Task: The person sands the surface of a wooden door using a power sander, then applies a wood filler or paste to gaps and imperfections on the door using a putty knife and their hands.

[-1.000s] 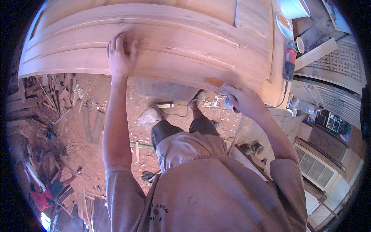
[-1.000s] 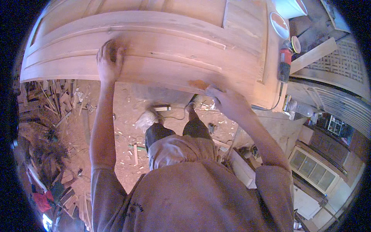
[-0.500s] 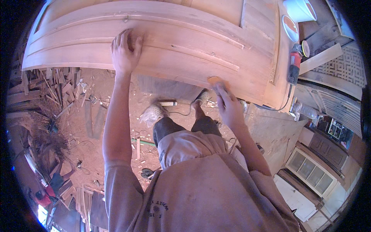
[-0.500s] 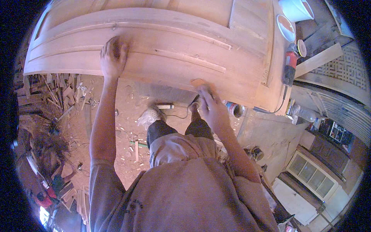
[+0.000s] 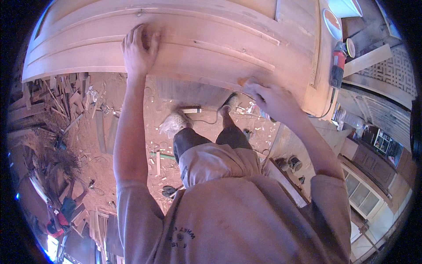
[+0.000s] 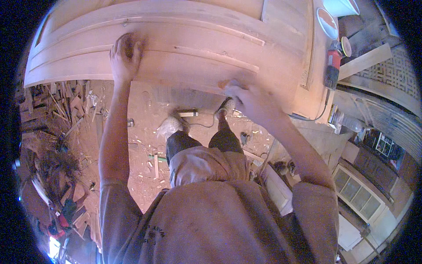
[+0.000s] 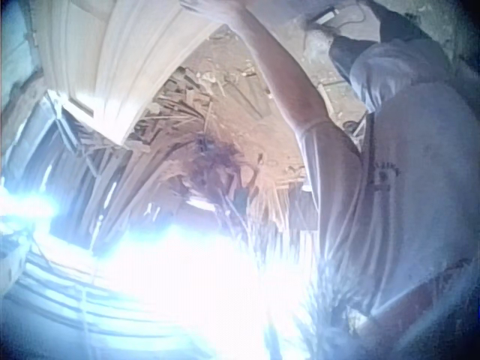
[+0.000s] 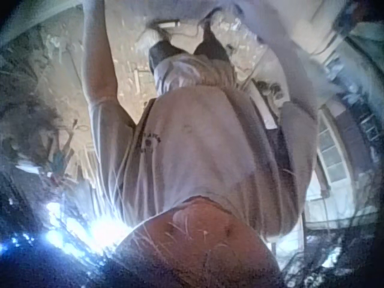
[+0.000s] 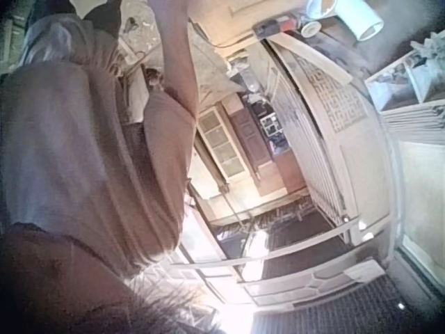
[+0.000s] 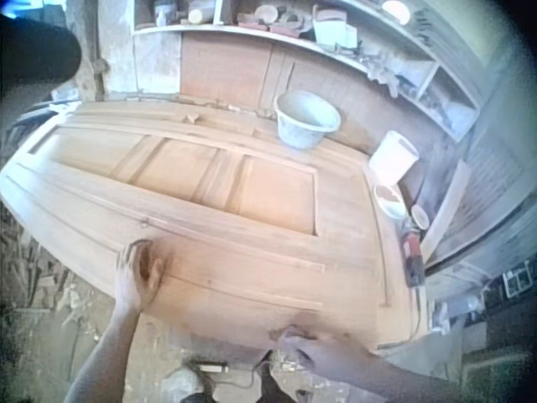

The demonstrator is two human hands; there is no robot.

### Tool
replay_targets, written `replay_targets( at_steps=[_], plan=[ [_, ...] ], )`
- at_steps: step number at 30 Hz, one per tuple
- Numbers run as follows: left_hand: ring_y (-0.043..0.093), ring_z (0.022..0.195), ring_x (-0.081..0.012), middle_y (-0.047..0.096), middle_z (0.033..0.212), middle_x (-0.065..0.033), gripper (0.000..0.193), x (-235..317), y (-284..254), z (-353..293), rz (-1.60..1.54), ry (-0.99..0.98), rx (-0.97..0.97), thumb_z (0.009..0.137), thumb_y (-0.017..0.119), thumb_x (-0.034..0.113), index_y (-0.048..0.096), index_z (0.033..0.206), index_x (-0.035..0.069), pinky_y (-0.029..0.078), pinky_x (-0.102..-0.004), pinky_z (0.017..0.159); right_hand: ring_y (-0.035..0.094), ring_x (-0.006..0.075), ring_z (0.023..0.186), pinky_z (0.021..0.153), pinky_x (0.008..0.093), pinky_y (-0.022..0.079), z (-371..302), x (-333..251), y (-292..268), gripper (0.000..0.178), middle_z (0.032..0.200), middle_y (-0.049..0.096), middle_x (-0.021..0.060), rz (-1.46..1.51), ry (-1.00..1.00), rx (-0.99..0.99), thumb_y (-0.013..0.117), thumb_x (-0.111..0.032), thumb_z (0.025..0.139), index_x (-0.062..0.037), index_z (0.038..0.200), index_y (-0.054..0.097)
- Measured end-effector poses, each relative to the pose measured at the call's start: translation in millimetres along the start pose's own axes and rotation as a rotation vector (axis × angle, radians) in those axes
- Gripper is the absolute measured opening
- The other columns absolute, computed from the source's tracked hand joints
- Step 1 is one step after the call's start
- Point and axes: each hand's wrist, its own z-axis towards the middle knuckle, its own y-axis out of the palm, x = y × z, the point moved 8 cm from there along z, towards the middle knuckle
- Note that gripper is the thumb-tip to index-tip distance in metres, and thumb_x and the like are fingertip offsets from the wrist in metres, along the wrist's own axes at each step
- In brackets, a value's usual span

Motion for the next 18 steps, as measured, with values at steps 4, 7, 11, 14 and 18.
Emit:
replay_targets(
  at_steps=[4, 7, 11, 14, 18],
  plan=[
    [0.060, 0.112, -0.0349, 0.066, 0.119, -0.0135, 0.043, -2, -4, -1, -0.005, 0.017, 0.048, 0.091, 0.067, 0.039, 0.064, 0.120, 0.007, 0.043, -0.0472, 0.100, 0.067, 0.0382, 0.090, 0.082, 0.0483, 0.055, -32, 46, -7, 0.032, 0.100, 0.069, 0.0155, -0.112, 0.129, -0.178, 0.058, -0.023, 0.097, -0.0178, 0.128, 0.062],
    [0.060, 0.112, -0.0351, 0.066, 0.119, -0.0134, 0.044, -1, -8, -2, 0.005, 0.002, 0.081, 0.092, 0.067, 0.040, 0.063, 0.120, 0.007, 0.043, -0.0471, 0.100, 0.068, 0.0362, 0.091, 0.081, 0.0469, 0.054, -59, 78, -23, 0.033, 0.101, 0.071, 0.0130, -0.131, 0.141, -0.213, 0.057, -0.023, 0.099, -0.0122, 0.130, 0.061],
    [0.059, 0.114, -0.0349, 0.065, 0.120, -0.0135, 0.044, 3, -4, -1, 0.029, -0.039, 0.054, 0.092, 0.066, 0.040, 0.063, 0.120, 0.006, 0.043, -0.0472, 0.100, 0.067, 0.0214, 0.082, 0.070, 0.0368, 0.052, -77, 83, -33, 0.036, 0.089, 0.069, 0.0069, 0.373, 0.118, 0.081, 0.056, -0.025, 0.101, -0.0085, 0.134, 0.059],
    [0.059, 0.115, -0.0351, 0.065, 0.122, -0.0143, 0.044, 4, -4, -1, 0.037, -0.107, 0.012, 0.092, 0.066, 0.040, 0.063, 0.121, 0.006, 0.043, -0.0472, 0.101, 0.058, 0.0091, 0.067, 0.052, 0.0253, 0.045, -90, 92, -12, 0.041, 0.080, 0.063, 0.0014, 1.004, 0.516, 0.088, 0.055, -0.028, 0.102, -0.0109, 0.139, 0.054],
    [0.058, 0.118, -0.0348, 0.063, 0.125, -0.0151, 0.044, 15, -12, 6, -0.016, -0.122, 0.002, 0.092, 0.068, 0.037, 0.062, 0.121, 0.004, 0.043, -0.0467, 0.101, 0.037, 0.0052, 0.035, 0.028, 0.0220, 0.030, -98, 84, 38, 0.039, 0.066, 0.049, -0.0044, 1.955, 0.515, 0.388, 0.049, -0.046, 0.103, -0.0087, 0.112, 0.057]
  ],
)
